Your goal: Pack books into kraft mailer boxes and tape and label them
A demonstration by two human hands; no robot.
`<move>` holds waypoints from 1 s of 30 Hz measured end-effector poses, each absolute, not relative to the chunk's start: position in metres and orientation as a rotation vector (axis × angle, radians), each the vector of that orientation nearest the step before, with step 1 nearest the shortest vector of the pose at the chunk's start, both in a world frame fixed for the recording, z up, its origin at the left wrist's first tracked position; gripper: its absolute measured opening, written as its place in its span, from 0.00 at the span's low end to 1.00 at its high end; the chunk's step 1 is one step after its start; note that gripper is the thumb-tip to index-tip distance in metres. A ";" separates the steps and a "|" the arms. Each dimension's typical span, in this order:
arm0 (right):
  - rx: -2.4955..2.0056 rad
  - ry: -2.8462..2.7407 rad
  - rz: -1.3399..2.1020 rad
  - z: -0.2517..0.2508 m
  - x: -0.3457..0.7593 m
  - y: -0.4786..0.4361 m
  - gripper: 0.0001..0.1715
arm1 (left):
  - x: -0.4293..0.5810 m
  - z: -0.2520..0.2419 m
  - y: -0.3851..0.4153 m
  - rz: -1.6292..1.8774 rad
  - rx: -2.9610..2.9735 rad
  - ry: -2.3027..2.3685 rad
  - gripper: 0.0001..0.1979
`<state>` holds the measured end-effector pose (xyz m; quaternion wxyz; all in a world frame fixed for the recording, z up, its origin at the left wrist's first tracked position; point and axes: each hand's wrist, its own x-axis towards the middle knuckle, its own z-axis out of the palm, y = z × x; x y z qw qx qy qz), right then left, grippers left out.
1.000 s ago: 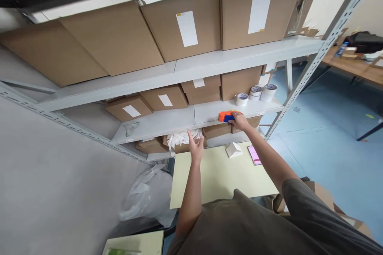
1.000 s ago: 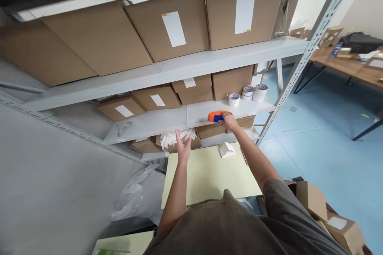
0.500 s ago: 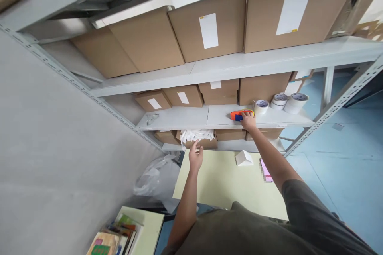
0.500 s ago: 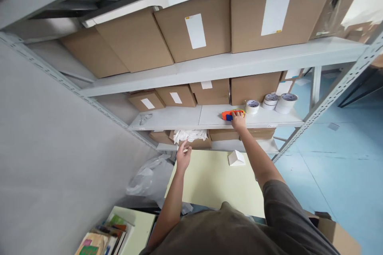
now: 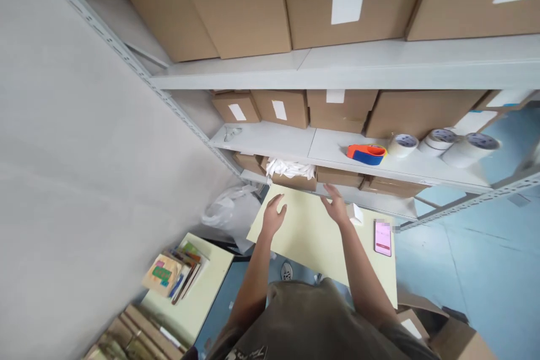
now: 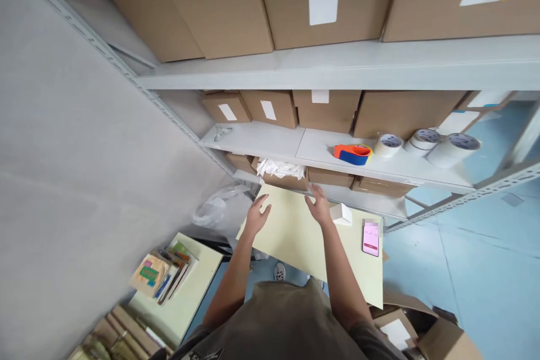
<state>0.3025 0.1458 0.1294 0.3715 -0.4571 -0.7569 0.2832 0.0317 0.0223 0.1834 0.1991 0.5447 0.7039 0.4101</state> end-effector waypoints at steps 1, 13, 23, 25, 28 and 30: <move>-1.198 -1.936 0.780 0.112 0.296 0.132 0.29 | 0.028 0.178 0.013 1.121 1.517 2.007 0.21; -0.934 -2.253 1.018 0.063 0.202 0.063 0.32 | -0.042 0.141 -0.120 0.861 1.259 2.301 0.26; -0.634 -2.445 1.059 0.095 0.022 -0.022 0.33 | -0.157 0.134 -0.252 1.105 1.139 2.454 0.26; -0.549 -2.496 1.073 0.096 -0.017 -0.046 0.33 | -0.186 0.127 -0.283 1.192 1.056 2.480 0.26; -0.424 -2.566 1.099 0.090 -0.076 -0.081 0.33 | -0.229 0.112 -0.327 1.288 0.915 2.501 0.26; -0.371 -2.602 1.106 0.084 -0.114 -0.102 0.34 | -0.255 0.102 -0.355 1.327 0.836 2.517 0.26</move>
